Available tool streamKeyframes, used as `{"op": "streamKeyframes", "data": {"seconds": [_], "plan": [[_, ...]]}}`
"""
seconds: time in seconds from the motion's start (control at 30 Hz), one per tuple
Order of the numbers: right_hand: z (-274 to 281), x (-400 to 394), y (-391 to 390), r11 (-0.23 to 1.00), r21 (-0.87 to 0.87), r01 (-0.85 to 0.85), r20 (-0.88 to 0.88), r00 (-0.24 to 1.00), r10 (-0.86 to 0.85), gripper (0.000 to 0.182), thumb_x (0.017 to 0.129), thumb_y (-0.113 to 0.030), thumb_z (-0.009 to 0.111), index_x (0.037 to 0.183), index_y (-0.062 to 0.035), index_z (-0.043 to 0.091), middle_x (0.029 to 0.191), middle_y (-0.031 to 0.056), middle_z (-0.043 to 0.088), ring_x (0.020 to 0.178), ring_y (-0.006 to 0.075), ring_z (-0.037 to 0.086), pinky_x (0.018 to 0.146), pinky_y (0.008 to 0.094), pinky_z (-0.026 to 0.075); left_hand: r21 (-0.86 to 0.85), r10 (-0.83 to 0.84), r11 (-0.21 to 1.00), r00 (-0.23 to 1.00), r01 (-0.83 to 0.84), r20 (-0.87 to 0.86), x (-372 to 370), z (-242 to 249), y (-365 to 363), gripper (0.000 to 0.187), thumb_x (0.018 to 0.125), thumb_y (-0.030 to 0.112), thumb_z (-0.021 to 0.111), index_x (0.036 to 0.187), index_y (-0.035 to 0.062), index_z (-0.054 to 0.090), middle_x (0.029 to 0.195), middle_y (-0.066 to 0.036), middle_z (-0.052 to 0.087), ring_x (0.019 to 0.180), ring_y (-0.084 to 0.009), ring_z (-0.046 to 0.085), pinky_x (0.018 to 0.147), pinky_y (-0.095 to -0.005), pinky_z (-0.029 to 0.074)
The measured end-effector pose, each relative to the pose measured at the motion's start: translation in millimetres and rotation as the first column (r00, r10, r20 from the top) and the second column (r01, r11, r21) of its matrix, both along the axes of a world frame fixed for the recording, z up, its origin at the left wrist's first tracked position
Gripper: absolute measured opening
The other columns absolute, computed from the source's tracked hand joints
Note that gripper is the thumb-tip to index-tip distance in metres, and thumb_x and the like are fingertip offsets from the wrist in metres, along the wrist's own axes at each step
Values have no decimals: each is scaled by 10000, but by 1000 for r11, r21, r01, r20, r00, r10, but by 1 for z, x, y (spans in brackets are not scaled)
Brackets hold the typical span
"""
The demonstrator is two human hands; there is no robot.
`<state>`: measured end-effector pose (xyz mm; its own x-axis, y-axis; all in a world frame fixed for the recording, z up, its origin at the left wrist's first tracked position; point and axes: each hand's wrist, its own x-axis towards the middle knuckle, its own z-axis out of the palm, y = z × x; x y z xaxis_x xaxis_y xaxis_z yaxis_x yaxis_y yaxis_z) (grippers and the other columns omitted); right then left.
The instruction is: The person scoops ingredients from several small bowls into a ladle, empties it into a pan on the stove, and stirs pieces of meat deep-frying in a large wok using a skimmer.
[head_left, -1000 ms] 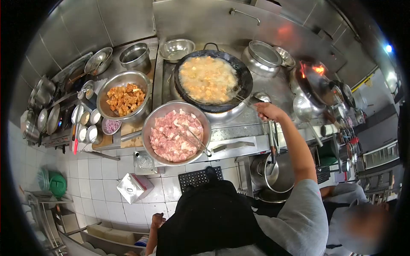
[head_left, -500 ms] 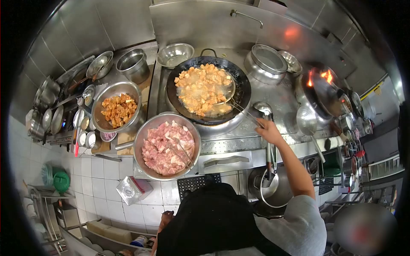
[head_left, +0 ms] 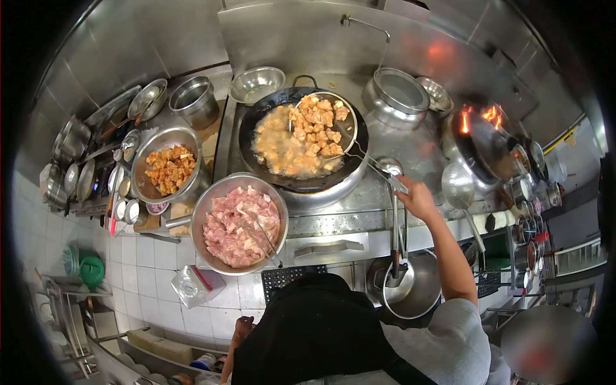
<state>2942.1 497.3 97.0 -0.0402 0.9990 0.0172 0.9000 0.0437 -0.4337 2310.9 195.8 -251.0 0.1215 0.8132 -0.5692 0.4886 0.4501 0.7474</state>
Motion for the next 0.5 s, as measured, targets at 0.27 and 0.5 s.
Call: {"op": "streamKeyframes", "data": {"seconds": [0.27,0.5], "plan": [[11,9,38,992,110,-69,394,919,21,450,835,-210,612,1268,-138,511,805,211,662,760,410,638,701,502,504,11,61,998,996,-62,61,26,7,9,358,906,255,607,1011,-86,570,720,-178,681,605,-223,658,534,-334,520],[88,6,42,984,161,-70,563,826,-34,533,887,-215,557,1395,-236,398,744,213,651,686,407,634,638,495,510,1,56,998,998,-56,-7,28,6,-4,422,893,322,599,984,-89,583,732,-166,681,617,-201,650,566,-339,516]]}}
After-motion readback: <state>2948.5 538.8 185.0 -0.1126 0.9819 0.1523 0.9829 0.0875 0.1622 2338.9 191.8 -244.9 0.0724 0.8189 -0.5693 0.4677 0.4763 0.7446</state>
